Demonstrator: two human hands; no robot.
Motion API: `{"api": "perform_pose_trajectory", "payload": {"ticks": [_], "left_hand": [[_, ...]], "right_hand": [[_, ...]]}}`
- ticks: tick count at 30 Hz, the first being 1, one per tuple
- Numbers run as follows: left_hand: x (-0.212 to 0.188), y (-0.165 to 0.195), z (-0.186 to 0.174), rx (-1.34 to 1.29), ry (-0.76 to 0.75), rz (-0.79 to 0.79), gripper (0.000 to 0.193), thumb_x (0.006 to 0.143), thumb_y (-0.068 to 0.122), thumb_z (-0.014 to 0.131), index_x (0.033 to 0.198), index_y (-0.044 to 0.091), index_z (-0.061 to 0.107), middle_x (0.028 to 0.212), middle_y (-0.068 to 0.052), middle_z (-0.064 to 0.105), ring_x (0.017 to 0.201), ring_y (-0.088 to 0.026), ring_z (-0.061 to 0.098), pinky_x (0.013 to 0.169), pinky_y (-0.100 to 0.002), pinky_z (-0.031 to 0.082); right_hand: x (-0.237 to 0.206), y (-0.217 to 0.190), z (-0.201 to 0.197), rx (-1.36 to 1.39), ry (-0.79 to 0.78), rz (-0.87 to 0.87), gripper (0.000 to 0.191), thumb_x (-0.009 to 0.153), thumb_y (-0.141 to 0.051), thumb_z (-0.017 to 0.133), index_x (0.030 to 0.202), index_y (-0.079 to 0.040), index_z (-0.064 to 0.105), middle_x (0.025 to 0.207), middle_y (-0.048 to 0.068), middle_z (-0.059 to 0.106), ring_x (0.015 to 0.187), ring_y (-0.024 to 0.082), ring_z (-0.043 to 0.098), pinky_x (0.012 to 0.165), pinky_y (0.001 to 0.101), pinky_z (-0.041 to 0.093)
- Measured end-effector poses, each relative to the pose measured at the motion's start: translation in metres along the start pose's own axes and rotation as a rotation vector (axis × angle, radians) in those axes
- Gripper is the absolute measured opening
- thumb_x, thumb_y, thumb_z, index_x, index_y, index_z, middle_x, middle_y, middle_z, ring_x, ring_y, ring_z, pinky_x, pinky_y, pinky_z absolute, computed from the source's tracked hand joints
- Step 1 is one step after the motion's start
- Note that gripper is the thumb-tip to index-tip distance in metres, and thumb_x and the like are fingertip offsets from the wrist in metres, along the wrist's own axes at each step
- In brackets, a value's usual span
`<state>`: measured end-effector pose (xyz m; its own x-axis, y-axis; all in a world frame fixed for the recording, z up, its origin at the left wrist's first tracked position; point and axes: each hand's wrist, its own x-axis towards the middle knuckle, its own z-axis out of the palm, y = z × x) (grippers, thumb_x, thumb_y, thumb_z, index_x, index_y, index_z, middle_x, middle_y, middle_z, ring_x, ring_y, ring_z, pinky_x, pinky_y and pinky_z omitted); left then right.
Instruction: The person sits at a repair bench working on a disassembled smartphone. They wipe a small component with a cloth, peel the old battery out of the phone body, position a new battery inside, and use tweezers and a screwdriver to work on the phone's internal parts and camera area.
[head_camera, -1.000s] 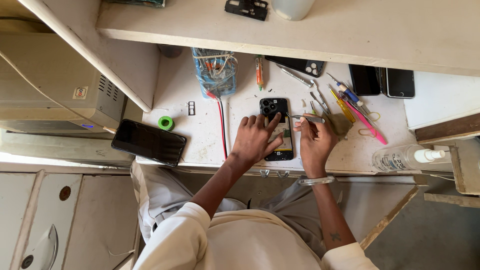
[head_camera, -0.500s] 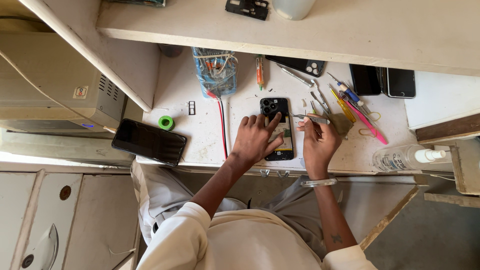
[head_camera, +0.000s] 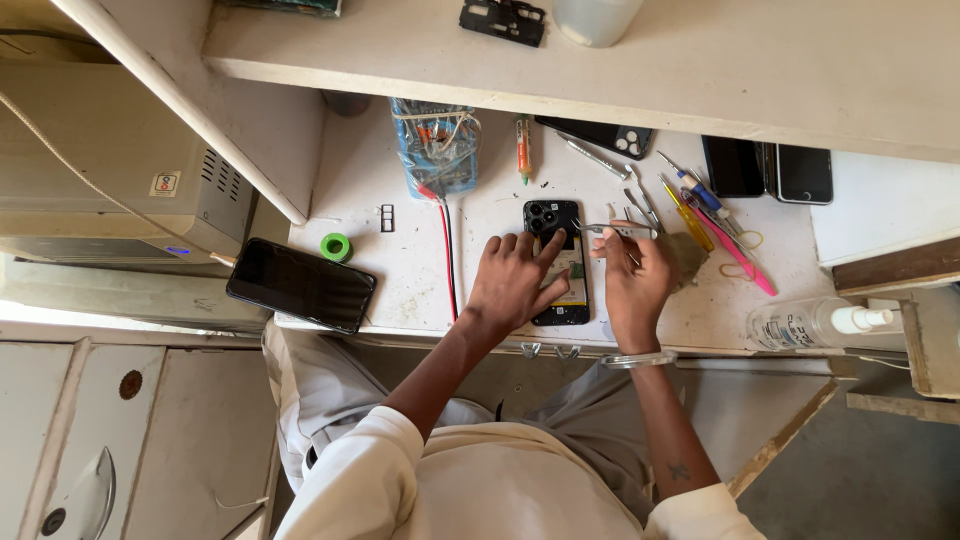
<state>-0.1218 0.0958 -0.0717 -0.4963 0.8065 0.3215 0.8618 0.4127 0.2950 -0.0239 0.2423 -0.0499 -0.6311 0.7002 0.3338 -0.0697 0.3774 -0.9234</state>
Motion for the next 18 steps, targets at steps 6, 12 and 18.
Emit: {"api": "perform_pose_trajectory", "payload": {"ticks": [6, 12, 18], "left_hand": [[-0.003, 0.000, -0.001, -0.016, 0.059, 0.015, 0.058, 0.098, 0.048, 0.058, 0.141, 0.009, 0.059, 0.095, -0.014, 0.063, 0.086, -0.028, 0.058, 0.078, -0.042, 0.045], [-0.003, 0.001, 0.002, -0.031, 0.098, 0.015, 0.053, 0.096, 0.045, 0.059, 0.135, 0.009, 0.062, 0.091, -0.013, 0.062, 0.085, -0.028, 0.058, 0.077, -0.042, 0.044], [-0.001, 0.000, 0.002, -0.045, 0.072, -0.001, 0.049, 0.097, 0.047, 0.058, 0.128, 0.009, 0.063, 0.089, -0.013, 0.062, 0.083, -0.029, 0.058, 0.077, -0.042, 0.045]], "right_hand": [[0.032, -0.014, 0.022, -0.005, -0.211, -0.048, 0.010, 0.100, 0.002, 0.068, 0.109, 0.007, 0.069, 0.095, 0.012, 0.074, 0.082, 0.016, 0.076, 0.071, 0.0269, 0.065], [0.064, -0.029, 0.055, -0.174, -0.403, -0.080, 0.007, 0.095, 0.003, 0.069, 0.100, 0.008, 0.071, 0.086, 0.013, 0.075, 0.074, 0.016, 0.076, 0.064, 0.0276, 0.062], [0.076, -0.032, 0.066, -0.251, -0.456, -0.091, 0.005, 0.095, 0.002, 0.068, 0.097, 0.006, 0.071, 0.084, 0.013, 0.076, 0.073, 0.016, 0.077, 0.065, 0.0277, 0.062]]}}
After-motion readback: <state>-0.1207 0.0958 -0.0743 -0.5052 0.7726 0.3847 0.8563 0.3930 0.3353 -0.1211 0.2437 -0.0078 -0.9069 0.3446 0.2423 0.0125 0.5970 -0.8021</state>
